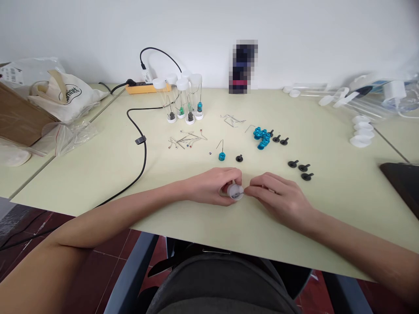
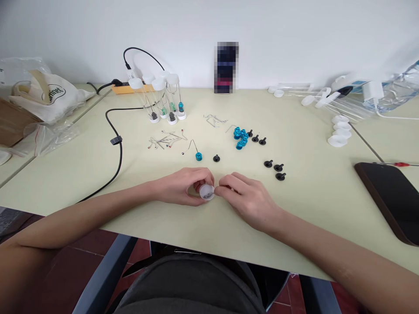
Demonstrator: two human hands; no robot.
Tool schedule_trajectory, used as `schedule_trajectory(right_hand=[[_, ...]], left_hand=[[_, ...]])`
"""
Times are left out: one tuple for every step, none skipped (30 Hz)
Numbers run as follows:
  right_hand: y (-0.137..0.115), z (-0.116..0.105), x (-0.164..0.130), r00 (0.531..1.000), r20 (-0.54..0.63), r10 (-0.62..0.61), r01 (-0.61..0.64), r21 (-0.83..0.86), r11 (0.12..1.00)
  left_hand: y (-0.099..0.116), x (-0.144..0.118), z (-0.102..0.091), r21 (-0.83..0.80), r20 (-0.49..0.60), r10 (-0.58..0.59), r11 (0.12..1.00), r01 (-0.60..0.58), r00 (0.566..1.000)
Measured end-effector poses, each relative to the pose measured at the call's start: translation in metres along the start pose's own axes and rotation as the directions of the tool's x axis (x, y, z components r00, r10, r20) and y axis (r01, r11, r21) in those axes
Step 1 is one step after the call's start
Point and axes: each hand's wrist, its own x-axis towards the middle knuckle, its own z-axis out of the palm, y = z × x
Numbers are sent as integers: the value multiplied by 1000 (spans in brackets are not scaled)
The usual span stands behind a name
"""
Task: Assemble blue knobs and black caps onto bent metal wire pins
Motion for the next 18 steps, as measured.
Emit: schedule_trajectory(right_hand=[[0,-1,0,1000,1,-18,18,-32,999],[-1,-1,0,1000,-1,-28,27,-51,998],[-2,-1,0,1000,-4,-24,24,-51,998],[-2,0,0,1000,-9,-6,5,-30,1000],[-3,1,1,999,-13,33,-33,13,999],[-3,2,2,996,-9,92,-91,73,993],[-3,3,3,987,7,162,-161,144,976],[-3,4,4,972,34,231,-233,215,948],[-3,4,5,953,68,295,-302,277,912],[-3,4,6,931,103,350,-364,328,872],[-2,4,7,908,136,396,-418,367,831],[-2,3,9,886,164,434,-462,399,792],[-1,2,10,864,187,467,-500,427,754],[-1,1,11,843,204,498,-532,456,714],[0,1,11,822,220,525,-558,488,671],[0,0,12,802,236,549,-581,524,623],[1,-1,12,782,255,569,-599,559,573],[1,-2,12,764,273,585,-613,590,526]], left_hand=[[0,0,0,3,-7,-5,1000,5,1000],[1,0,1,5,-15,-8,1000,9,1000],[1,0,2,4,-23,-11,1000,11,1000],[1,-1,2,2,-32,-14,1000,14,999],[1,-1,2,0,-38,-19,1000,19,999],[1,-1,3,-3,-45,-26,1000,26,999],[1,-1,2,-6,-50,-34,999,34,998],[1,-1,2,-8,-51,-44,999,43,998],[0,-1,1,-7,-51,-52,999,51,997],[0,0,0,-3,-50,-57,998,57,997],[-1,0,-1,3,-48,-58,998,59,997],[-2,1,-3,12,-44,-60,998,60,997],[-2,2,-4,24,-40,-61,998,62,997],[-3,2,-5,38,-33,-61,997,63,998],[-4,3,-5,52,-28,-57,997,58,998],[-5,3,-5,65,-23,-50,997,51,998],[-5,2,-5,77,-23,-41,996,43,999],[-5,1,-5,84,-43,-29,996,33,999]])
